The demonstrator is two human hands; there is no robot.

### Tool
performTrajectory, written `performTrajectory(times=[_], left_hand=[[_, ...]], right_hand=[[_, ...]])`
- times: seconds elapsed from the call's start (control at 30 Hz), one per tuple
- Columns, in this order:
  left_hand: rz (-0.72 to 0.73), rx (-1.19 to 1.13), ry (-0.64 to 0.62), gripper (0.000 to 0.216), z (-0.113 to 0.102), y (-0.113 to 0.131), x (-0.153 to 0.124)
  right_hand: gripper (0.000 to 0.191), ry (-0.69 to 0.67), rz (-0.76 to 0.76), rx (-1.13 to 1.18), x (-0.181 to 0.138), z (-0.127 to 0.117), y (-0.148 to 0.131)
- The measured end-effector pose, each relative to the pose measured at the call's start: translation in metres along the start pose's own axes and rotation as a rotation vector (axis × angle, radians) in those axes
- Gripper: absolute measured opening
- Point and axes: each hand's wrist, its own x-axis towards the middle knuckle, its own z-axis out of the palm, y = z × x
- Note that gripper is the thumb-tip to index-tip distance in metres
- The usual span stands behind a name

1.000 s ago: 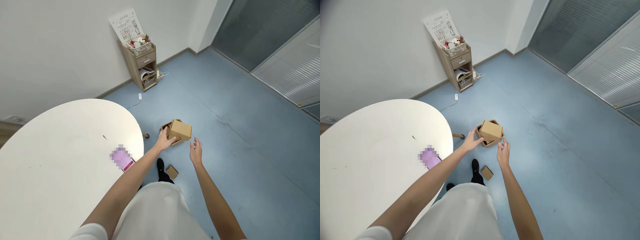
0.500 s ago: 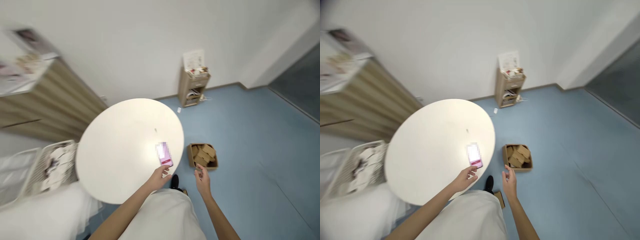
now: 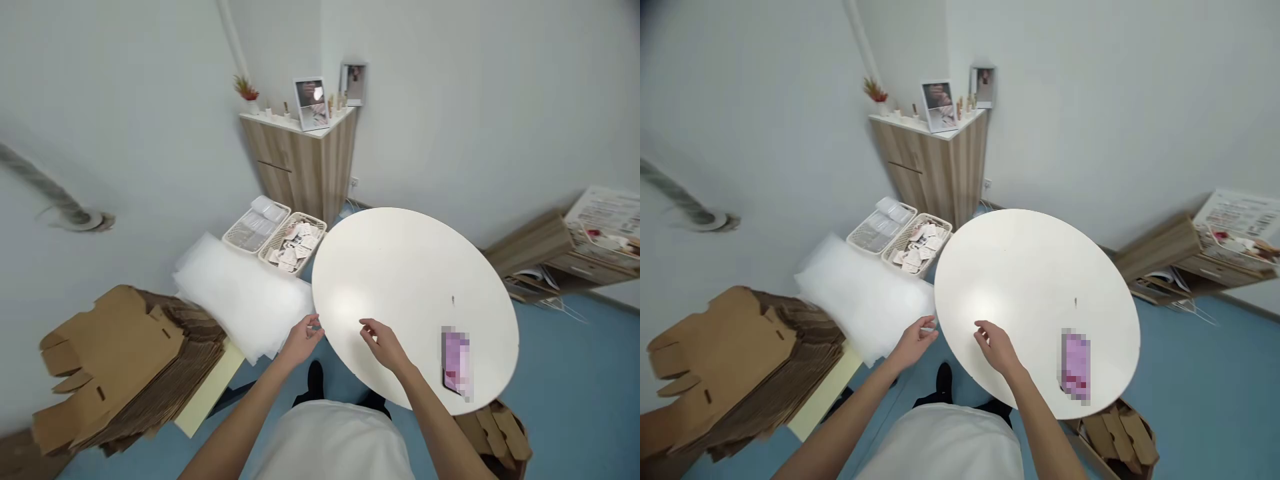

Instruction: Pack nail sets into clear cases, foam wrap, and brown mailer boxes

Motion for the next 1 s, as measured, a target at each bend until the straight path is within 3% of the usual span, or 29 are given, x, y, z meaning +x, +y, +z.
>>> performTrajectory(times=[0.13,0.23,0.4,0.57,0.67,0.8,0.9,1.0], left_hand=[[-0.027,0.058,0.089,0.048,-0.045,-0.020,0.001],[-0.059,0.139,0.099,0.052,-0.064,-0.028,0.003],[-0.135,0.169,0.014,0.057,-0.079,-0.023,0.004],[-0.113,0.151,0.085,0.058,-0.094,-0.010,0.019],[-0.071,0.134,0.131,0.053,-0.109,-0.003,0.043],[-0.008,0.023,0.189,0.047,-0.127,0.007,0.092],[-0.020,-0.188,0.170,0.051,-0.136,0.013,0.139],[-0.090,-0.442,0.187,0.047,-0.142,0.012,0.189]], right_hand=[[0.032,-0.261,-0.115,-0.128,0.046,0.039,-0.033],[0.032,-0.371,-0.154,-0.202,0.073,0.049,-0.037],[0.028,-0.358,-0.148,-0.204,0.121,0.047,-0.020],[0.025,-0.381,-0.132,-0.134,0.170,0.047,-0.026],[0.024,-0.381,-0.097,-0.035,0.201,0.053,-0.043],[0.029,-0.248,0.020,0.213,0.249,0.074,-0.063],[0.034,-0.145,0.136,0.381,0.285,0.093,-0.068],[0.035,-0.058,0.180,0.375,0.320,0.110,-0.067]])
